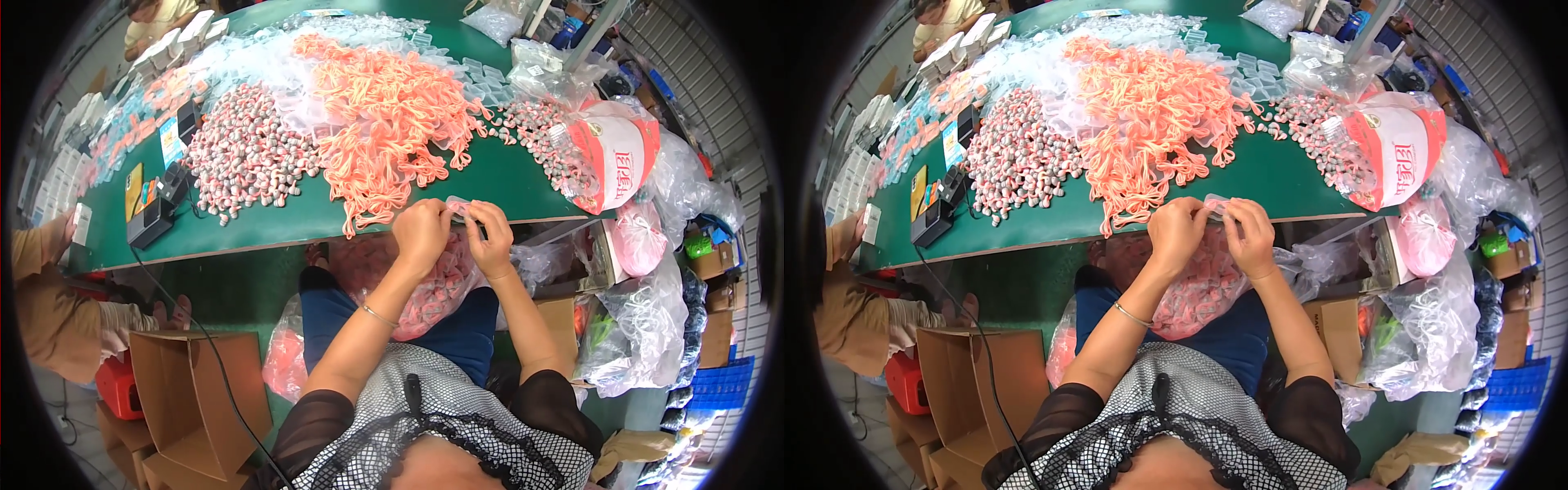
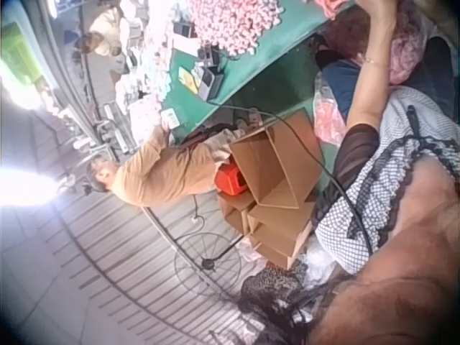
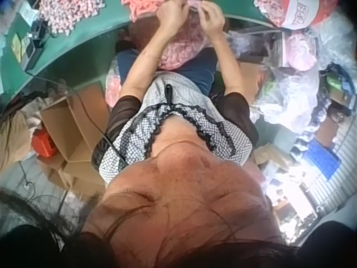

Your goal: Placing small pink components into clear plastic hinge-top containers and organizing them into bags or piles.

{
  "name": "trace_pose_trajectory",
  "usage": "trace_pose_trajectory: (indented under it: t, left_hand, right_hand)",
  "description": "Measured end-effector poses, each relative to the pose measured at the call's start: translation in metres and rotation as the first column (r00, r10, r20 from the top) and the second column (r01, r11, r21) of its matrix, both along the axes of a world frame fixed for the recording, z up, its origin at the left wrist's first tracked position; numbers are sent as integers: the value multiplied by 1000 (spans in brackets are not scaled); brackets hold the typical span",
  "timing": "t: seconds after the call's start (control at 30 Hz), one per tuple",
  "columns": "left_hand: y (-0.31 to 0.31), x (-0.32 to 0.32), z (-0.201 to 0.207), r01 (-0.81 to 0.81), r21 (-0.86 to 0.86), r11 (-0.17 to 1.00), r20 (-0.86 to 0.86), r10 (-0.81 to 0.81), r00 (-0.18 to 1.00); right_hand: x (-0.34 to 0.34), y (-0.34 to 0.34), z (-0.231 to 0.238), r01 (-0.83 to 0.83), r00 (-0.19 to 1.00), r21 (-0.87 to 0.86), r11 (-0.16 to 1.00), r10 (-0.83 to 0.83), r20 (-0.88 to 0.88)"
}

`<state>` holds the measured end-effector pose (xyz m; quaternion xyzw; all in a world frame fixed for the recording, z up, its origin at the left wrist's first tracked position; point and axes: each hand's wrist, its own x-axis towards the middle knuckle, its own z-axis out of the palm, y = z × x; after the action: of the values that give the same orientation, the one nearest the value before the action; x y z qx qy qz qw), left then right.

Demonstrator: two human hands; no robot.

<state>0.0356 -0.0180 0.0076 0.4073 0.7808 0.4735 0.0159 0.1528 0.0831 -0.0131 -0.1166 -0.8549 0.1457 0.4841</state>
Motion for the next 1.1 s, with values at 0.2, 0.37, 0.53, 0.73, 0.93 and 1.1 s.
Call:
trace_pose_trajectory:
  t: [0.2,0.37,0.53,0.73,0.93,1.1]
  left_hand:
    - [-15,11,-15,83,83,993,-152,-70,986]
    - [-26,19,-16,88,40,995,-337,-69,939]
    - [-34,15,-12,73,2,997,-354,-68,933]
    - [-21,-6,-3,200,82,976,-362,-158,919]
    - [-11,-23,-12,371,71,926,-438,-305,846]
    - [-23,-26,-16,453,132,882,-368,-380,848]
  right_hand:
    - [2,0,-7,8,1000,9,1000,-8,-23]
    - [2,1,-10,-15,1000,2,1000,15,-15]
    - [8,3,-10,-36,999,15,999,36,35]
    - [9,5,-5,-54,996,75,996,48,76]
    - [10,8,0,-113,982,27,993,108,154]
    - [11,-7,13,-155,969,-116,981,174,178]
